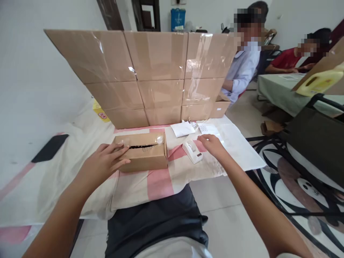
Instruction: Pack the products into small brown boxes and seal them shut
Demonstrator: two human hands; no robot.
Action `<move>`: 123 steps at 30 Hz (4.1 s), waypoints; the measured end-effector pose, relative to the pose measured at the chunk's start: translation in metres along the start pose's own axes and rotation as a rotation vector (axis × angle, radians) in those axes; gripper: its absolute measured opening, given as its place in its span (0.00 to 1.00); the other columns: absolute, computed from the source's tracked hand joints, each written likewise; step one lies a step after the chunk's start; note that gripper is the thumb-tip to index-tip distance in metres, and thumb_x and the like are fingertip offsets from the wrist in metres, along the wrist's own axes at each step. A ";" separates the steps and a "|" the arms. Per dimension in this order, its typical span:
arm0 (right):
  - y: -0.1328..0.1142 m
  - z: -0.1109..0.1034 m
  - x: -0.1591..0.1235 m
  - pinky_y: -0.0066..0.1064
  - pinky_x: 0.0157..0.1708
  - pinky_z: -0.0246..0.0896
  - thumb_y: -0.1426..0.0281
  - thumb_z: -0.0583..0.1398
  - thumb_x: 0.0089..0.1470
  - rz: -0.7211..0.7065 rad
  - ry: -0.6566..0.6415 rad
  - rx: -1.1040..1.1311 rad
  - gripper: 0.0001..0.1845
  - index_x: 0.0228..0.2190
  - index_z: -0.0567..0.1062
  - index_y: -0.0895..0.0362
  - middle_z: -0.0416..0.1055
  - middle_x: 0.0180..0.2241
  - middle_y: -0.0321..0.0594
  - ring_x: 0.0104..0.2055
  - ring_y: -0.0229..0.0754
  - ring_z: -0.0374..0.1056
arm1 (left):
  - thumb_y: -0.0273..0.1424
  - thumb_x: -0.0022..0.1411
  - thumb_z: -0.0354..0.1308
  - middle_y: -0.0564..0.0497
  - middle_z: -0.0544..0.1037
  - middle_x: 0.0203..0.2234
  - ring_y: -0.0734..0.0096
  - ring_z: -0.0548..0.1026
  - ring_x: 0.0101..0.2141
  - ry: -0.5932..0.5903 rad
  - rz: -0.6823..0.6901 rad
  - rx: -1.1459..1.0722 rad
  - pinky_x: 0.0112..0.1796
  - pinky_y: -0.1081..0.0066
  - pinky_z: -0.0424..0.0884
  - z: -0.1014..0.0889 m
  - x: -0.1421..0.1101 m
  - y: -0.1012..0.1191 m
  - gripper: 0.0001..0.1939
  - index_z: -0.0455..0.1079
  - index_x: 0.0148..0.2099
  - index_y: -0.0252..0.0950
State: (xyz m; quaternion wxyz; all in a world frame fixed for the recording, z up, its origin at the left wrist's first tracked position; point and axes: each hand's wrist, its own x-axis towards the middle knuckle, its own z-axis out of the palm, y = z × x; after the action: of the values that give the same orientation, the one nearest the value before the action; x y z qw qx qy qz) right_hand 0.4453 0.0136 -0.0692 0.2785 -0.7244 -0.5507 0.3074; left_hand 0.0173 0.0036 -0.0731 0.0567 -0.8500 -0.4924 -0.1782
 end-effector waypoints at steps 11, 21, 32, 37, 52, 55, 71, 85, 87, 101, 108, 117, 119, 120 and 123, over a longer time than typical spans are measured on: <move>0.024 0.016 0.013 0.26 0.18 0.36 0.59 0.69 0.47 0.343 -0.312 0.157 0.18 0.21 0.73 0.59 0.58 0.17 0.30 0.19 0.29 0.43 | 0.36 0.72 0.53 0.51 0.79 0.55 0.58 0.77 0.54 0.074 0.369 -0.456 0.56 0.55 0.72 0.058 0.044 0.136 0.14 0.74 0.55 0.52; 0.021 0.007 0.005 0.29 0.20 0.36 0.63 0.68 0.47 0.244 -0.281 0.190 0.18 0.17 0.68 0.56 0.51 0.13 0.28 0.19 0.31 0.43 | 0.41 0.48 0.74 0.32 0.55 0.70 0.41 0.61 0.68 -0.157 -0.116 -0.719 0.64 0.48 0.62 0.170 0.097 0.212 0.64 0.37 0.75 0.39; 0.042 -0.010 -0.054 0.29 0.22 0.38 0.45 0.66 0.46 0.213 -0.198 0.261 0.28 0.21 0.66 0.54 0.47 0.18 0.26 0.21 0.32 0.41 | 0.40 0.43 0.75 0.36 0.61 0.65 0.41 0.63 0.65 -0.091 -0.128 -0.747 0.64 0.48 0.60 0.177 0.095 0.210 0.63 0.42 0.74 0.43; 0.074 0.010 -0.060 0.30 0.22 0.39 0.48 0.65 0.44 0.237 -0.164 0.151 0.24 0.17 0.66 0.55 0.51 0.16 0.29 0.21 0.34 0.45 | 0.40 0.42 0.76 0.38 0.62 0.64 0.41 0.65 0.63 -0.101 -0.136 -0.732 0.64 0.47 0.61 0.173 0.096 0.208 0.64 0.42 0.74 0.44; 0.039 0.027 -0.129 0.31 0.30 0.51 0.49 0.58 0.61 -0.190 -0.053 0.242 0.25 0.24 0.69 0.55 0.59 0.24 0.34 0.28 0.39 0.54 | 0.38 0.70 0.54 0.42 0.76 0.56 0.56 0.74 0.58 -0.071 -0.100 -1.028 0.58 0.55 0.72 0.120 0.033 0.205 0.21 0.67 0.62 0.39; 0.024 0.041 -0.132 0.31 0.30 0.52 0.50 0.59 0.63 -0.296 -0.096 0.314 0.24 0.24 0.70 0.55 0.60 0.24 0.33 0.28 0.38 0.55 | 0.40 0.73 0.51 0.46 0.83 0.44 0.65 0.82 0.42 -0.120 -0.069 -1.128 0.42 0.67 0.78 0.104 0.015 0.202 0.17 0.74 0.55 0.40; -0.017 0.041 -0.065 0.42 0.45 0.68 0.53 0.59 0.62 -0.456 0.229 -0.088 0.21 0.46 0.78 0.54 0.80 0.43 0.47 0.45 0.53 0.74 | 0.30 0.67 0.62 0.54 0.74 0.30 0.73 0.73 0.33 0.546 -0.253 -0.787 0.34 0.71 0.67 -0.004 -0.011 0.115 0.06 0.79 0.37 0.43; -0.079 0.101 -0.015 0.57 0.66 0.55 0.61 0.47 0.74 -0.867 -0.102 -0.405 0.27 0.67 0.67 0.54 0.58 0.71 0.41 0.75 0.57 0.46 | 0.42 0.58 0.64 0.49 0.74 0.42 0.58 0.71 0.46 -0.046 -0.220 -0.523 0.51 0.56 0.70 0.006 0.057 0.005 0.10 0.78 0.38 0.43; -0.081 0.101 -0.017 0.57 0.66 0.56 0.61 0.47 0.74 -0.865 -0.107 -0.414 0.27 0.66 0.68 0.56 0.58 0.71 0.42 0.75 0.57 0.46 | 0.43 0.59 0.64 0.47 0.71 0.53 0.49 0.66 0.56 -0.056 -0.263 -0.410 0.58 0.48 0.64 0.011 0.057 0.004 0.10 0.77 0.39 0.44; -0.080 0.107 -0.019 0.57 0.69 0.53 0.61 0.48 0.73 -0.841 -0.100 -0.367 0.27 0.65 0.68 0.58 0.60 0.70 0.43 0.75 0.57 0.45 | 0.46 0.64 0.60 0.49 0.81 0.39 0.60 0.78 0.44 0.030 -0.285 -0.926 0.50 0.59 0.72 -0.022 0.057 0.011 0.14 0.71 0.41 0.41; -0.080 0.108 -0.019 0.60 0.70 0.51 0.62 0.48 0.72 -0.839 -0.091 -0.305 0.26 0.64 0.70 0.57 0.61 0.70 0.44 0.75 0.58 0.45 | 0.42 0.57 0.65 0.52 0.82 0.33 0.63 0.80 0.36 -0.178 -0.264 -0.768 0.40 0.64 0.74 -0.017 0.061 0.013 0.13 0.71 0.39 0.41; -0.077 0.112 -0.018 0.58 0.70 0.53 0.62 0.50 0.72 -0.860 -0.073 -0.276 0.25 0.64 0.71 0.55 0.62 0.69 0.43 0.75 0.57 0.46 | 0.46 0.60 0.62 0.47 0.78 0.53 0.45 0.70 0.56 -0.129 -0.214 -0.262 0.55 0.46 0.62 -0.005 0.058 0.011 0.17 0.75 0.47 0.46; -0.076 0.113 -0.017 0.58 0.70 0.53 0.62 0.50 0.72 -0.862 -0.069 -0.274 0.25 0.64 0.71 0.55 0.62 0.69 0.43 0.75 0.57 0.47 | 0.51 0.56 0.65 0.44 0.71 0.61 0.39 0.64 0.61 -0.139 -0.268 -0.190 0.57 0.44 0.60 -0.006 0.059 0.008 0.30 0.71 0.59 0.47; -0.075 0.113 -0.017 0.58 0.69 0.53 0.62 0.50 0.72 -0.863 -0.066 -0.273 0.25 0.63 0.71 0.56 0.62 0.69 0.44 0.74 0.57 0.47 | 0.54 0.55 0.65 0.43 0.69 0.64 0.38 0.62 0.62 -0.149 -0.288 -0.173 0.57 0.44 0.58 -0.006 0.061 0.006 0.37 0.67 0.64 0.47; -0.074 0.114 -0.017 0.59 0.69 0.54 0.62 0.50 0.72 -0.865 -0.051 -0.258 0.25 0.63 0.71 0.56 0.63 0.68 0.44 0.74 0.58 0.48 | 0.56 0.55 0.65 0.45 0.68 0.66 0.38 0.60 0.64 -0.201 -0.303 -0.186 0.61 0.43 0.54 -0.004 0.066 0.003 0.42 0.63 0.68 0.48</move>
State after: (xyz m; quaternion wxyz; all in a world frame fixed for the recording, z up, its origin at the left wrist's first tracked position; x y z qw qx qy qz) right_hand 0.3095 0.0224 -0.0866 0.2751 -0.4485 -0.8434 0.1091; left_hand 0.0485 0.0554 -0.0449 -0.0991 -0.7814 -0.5991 -0.1437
